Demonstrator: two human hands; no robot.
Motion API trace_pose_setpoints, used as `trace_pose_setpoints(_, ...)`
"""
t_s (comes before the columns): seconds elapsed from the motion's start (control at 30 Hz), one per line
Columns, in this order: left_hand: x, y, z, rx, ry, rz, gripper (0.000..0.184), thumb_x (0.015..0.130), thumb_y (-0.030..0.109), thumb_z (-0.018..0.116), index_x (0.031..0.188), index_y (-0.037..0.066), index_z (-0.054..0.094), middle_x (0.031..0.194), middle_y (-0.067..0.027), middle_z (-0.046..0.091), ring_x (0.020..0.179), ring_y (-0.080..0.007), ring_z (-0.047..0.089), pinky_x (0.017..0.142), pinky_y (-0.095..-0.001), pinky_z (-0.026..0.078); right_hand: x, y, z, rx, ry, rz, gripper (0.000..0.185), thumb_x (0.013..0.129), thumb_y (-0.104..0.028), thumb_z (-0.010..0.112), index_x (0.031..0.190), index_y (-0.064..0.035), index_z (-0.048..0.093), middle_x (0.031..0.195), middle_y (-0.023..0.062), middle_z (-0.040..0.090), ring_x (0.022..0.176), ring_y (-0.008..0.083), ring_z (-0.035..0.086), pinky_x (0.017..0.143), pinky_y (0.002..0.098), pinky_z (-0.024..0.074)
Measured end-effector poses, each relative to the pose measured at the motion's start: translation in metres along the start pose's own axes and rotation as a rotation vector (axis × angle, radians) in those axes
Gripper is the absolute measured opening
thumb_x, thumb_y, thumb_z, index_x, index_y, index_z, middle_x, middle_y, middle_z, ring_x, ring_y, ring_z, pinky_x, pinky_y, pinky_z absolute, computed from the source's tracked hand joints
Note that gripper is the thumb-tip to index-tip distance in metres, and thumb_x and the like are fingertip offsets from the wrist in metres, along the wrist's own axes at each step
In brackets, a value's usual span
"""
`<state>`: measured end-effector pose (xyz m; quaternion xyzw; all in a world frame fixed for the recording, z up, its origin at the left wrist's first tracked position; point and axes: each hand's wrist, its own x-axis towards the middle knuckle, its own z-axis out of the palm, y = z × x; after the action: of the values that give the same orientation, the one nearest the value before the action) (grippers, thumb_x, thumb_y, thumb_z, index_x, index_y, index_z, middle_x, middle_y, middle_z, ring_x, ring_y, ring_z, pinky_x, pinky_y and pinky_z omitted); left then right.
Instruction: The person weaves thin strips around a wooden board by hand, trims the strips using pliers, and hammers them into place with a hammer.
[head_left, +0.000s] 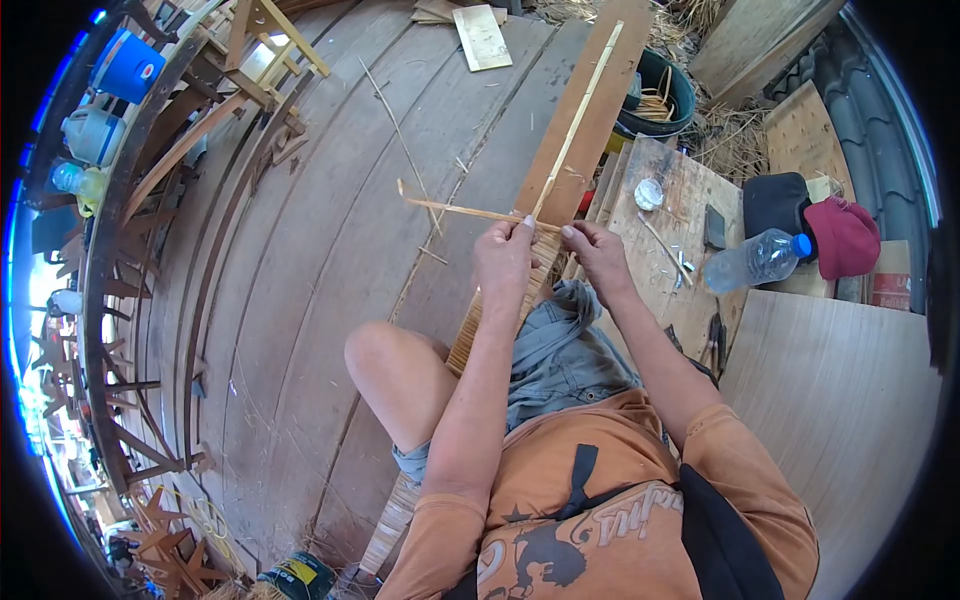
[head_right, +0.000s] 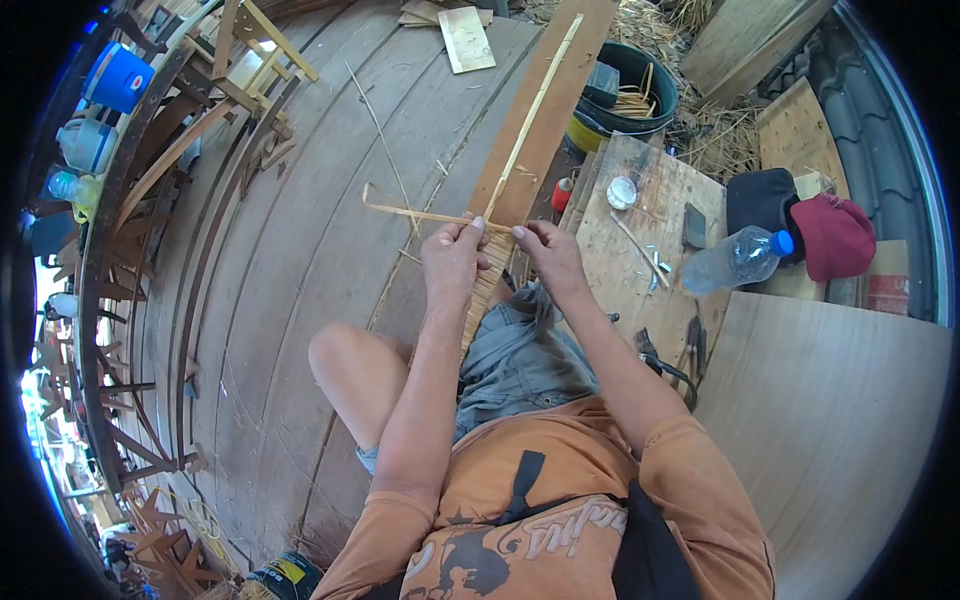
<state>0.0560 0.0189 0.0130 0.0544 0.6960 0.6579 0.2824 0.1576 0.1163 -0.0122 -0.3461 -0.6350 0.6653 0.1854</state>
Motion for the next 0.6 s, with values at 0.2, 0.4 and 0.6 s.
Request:
trace_pose_setpoints(0.2,0.011,0.009,-0.023,0.165,-0.083,0.062,0.030,0.088,0.022,0.059,0.107,-0.001,0.062,0.077,-0.0088,0.063,0.062,-0.0157,0.060,0.058,-0.0289,0.049,0.004,0.009,0.009,-0.090,0.068,-0.107,0.032,0.089,-0.029,0.058,0.079,0.0005,0.064,0.066,0.0027,0.056,0.062,0.0085,0.049,0.057,0.0255,0.0404)
trace_pose_setpoints(0.4,0.024,-0.010,-0.032,0.609,-0.087,0.616,0.037,0.083,0.023,0.064,0.113,0.002,0.059,0.105,-0.0201,0.058,0.096,-0.0333,0.059,0.086,-0.0370,0.046,0.006,0.012,0.017,-0.101,0.117,-0.119,0.030,0.090,-0.025,0.055,0.078,0.0025,0.062,0.062,0.0025,0.053,0.060,0.0084,0.047,0.055,0.0264,0.0401)
trace_pose_setpoints(0.6,0.026,-0.011,-0.036,0.263,-0.095,0.166,0.034,0.082,0.017,0.063,0.112,0.002,0.059,0.110,-0.0185,0.057,0.103,-0.0314,0.056,0.089,-0.0356,0.045,0.004,0.007,0.021,-0.039,0.172,-0.065,0.032,0.089,-0.024,0.055,0.074,0.0035,0.058,0.059,0.0022,0.051,0.057,0.0088,0.045,0.053,0.0280,0.0397)
